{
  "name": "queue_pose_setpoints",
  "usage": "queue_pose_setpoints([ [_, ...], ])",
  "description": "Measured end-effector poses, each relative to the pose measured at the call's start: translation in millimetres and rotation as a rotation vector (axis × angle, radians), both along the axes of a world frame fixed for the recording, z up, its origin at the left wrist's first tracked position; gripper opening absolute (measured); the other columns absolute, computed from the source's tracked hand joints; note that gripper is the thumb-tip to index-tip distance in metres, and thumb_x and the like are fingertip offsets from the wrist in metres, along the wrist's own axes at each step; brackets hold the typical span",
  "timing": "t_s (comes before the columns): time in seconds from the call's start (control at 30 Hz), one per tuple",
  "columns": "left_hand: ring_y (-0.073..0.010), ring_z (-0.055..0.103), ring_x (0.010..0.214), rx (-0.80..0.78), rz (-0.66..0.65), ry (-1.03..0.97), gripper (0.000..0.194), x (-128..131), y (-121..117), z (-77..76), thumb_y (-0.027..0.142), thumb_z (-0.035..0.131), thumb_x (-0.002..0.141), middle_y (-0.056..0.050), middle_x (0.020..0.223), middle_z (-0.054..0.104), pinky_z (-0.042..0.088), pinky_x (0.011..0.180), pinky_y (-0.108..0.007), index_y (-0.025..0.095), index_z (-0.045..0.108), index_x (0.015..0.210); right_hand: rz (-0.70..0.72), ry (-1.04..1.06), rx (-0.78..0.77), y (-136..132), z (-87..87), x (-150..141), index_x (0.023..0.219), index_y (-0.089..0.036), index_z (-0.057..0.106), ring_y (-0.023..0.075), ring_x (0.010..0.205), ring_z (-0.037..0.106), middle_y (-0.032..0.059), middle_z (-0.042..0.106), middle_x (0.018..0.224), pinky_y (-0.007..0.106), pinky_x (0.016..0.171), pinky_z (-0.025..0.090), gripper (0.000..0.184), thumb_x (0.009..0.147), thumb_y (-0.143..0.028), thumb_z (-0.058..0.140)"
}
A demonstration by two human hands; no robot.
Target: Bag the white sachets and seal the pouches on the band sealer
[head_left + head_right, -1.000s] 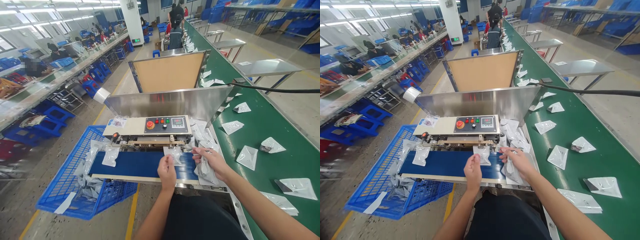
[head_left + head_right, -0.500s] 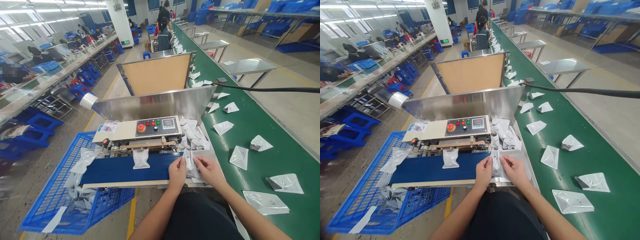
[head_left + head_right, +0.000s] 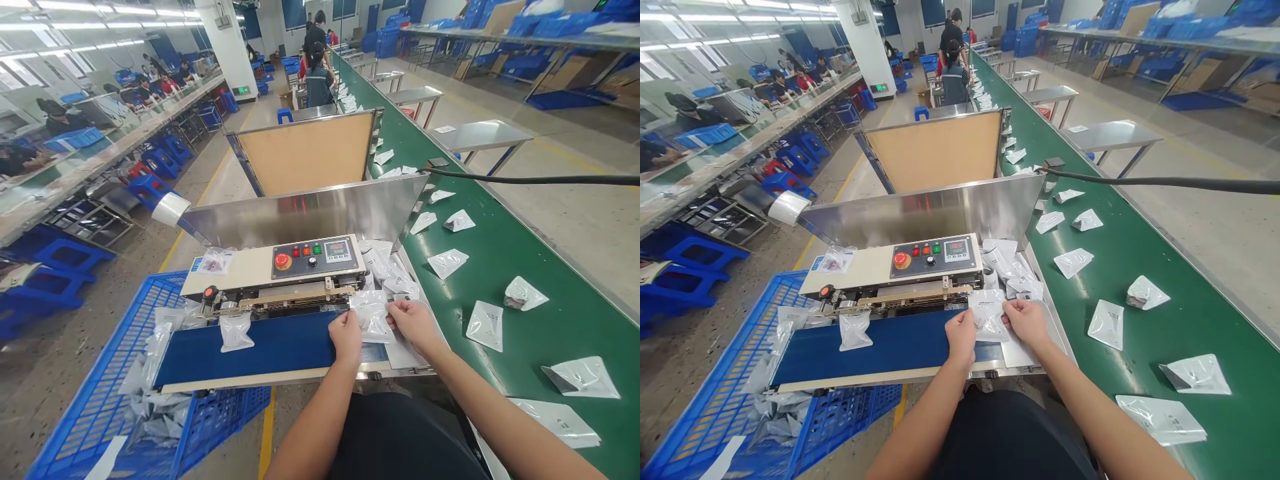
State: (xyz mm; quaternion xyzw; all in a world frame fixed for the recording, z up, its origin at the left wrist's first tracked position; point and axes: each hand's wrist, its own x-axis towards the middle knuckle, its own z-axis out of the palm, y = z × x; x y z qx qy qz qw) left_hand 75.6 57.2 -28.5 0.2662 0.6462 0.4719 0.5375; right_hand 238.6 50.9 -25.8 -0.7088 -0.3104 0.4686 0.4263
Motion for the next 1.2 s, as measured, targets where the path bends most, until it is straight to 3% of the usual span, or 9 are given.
queue_pose_setpoints([
  [0.2,-0.0134,0.052,0.058,-0.013,0.109,-0.09,0.039,-42,5,-4.8,0.052,0.079,0.076,0.002,0.059,0.057,0.041,0.057,-0.025,0.016,0.068,0.064,0.062,0.176,-0.063,26,7.3,-45,0.067,-0.02,0.071,0.0157,0.054,0.067,0.0055,0.074,0.063,0.026,0.054,0.06,0.027,0.079,-0.039,0.086],
  [0.33,-0.0172,0.065,0.067,0.009,0.133,-0.121,0.044,-77,9,-4.0,0.054,0.085,0.071,-0.005,0.073,0.073,0.052,0.067,-0.029,0.012,0.079,0.079,0.139,0.221,-0.093,7,10.7,-55,0.073,-0.019,0.074,0.016,0.058,0.071,0.0068,0.078,0.073,0.027,0.059,0.063,0.035,0.082,-0.05,0.087],
  [0.47,-0.0236,0.074,0.09,0.105,0.189,0.077,0.039,-112,-2,9.6,0.047,0.081,0.078,-0.008,0.09,0.078,0.06,0.085,-0.036,0.013,0.081,0.097,0.162,0.168,-0.038,-68,10.1,-29,0.081,-0.019,0.077,0.0167,0.058,0.069,0.0048,0.076,0.069,0.027,0.059,0.058,0.042,0.091,-0.061,0.075],
  [0.57,-0.0287,0.074,0.11,0.316,0.276,0.453,0.039,-130,-11,25.9,0.043,0.072,0.087,-0.01,0.107,0.079,0.058,0.102,-0.043,0.015,0.079,0.114,0.095,-0.091,0.016,-153,-5.3,17,0.093,-0.022,0.083,0.0187,0.061,0.068,0.003,0.077,0.073,0.03,0.063,0.056,0.038,0.093,-0.058,0.07],
  [0.63,-0.0314,0.076,0.107,0.445,0.329,0.515,0.037,-132,-13,35.3,0.039,0.066,0.089,-0.012,0.11,0.079,0.06,0.102,-0.048,0.015,0.079,0.113,0.036,-0.337,-0.032,-222,-22.9,61,0.096,-0.025,0.085,0.0216,0.07,0.072,0.0036,0.08,0.081,0.033,0.073,0.057,0.031,0.092,-0.053,0.071],
  [0.83,-0.0295,0.076,0.084,0.528,0.192,0.419,0.025,-66,-32,50.8,0.037,0.063,0.085,-0.008,0.09,0.073,0.065,0.09,-0.052,0.018,0.073,0.098,-0.496,-0.695,-0.533,-467,-68.0,207,0.107,-0.021,0.085,0.0347,0.104,0.076,0.0169,0.082,0.117,0.046,0.096,0.057,0.034,0.082,-0.035,0.068],
  [0.93,-0.0235,0.072,0.076,0.478,0.047,0.324,0.026,-11,-58,48.8,0.04,0.069,0.083,-0.005,0.086,0.071,0.065,0.083,-0.047,0.017,0.072,0.097,-0.78,-0.588,-0.804,-552,-84.9,245,0.112,-0.014,0.084,0.0429,0.108,0.075,0.0258,0.079,0.118,0.051,0.094,0.056,0.045,0.084,-0.047,0.069],
  [1.07,-0.0179,0.071,0.074,0.35,-0.16,0.197,0.03,58,-102,36.1,0.039,0.078,0.083,-0.003,0.086,0.073,0.062,0.077,-0.036,0.016,0.075,0.1,-0.937,-0.328,-0.858,-572,-113.6,241,0.105,-0.012,0.081,0.0461,0.104,0.074,0.0274,0.079,0.104,0.052,0.089,0.057,0.064,0.076,-0.069,0.076],
  [1.2,-0.0179,0.073,0.081,0.196,-0.381,0.144,0.034,100,-138,27.4,0.044,0.08,0.088,-0.005,0.092,0.076,0.061,0.079,-0.033,0.015,0.077,0.105,-0.957,-0.332,-0.66,-545,-131.2,216,0.107,-0.018,0.073,0.0359,0.096,0.075,0.0179,0.081,0.1,0.043,0.085,0.056,0.044,0.087,-0.055,0.062],
])
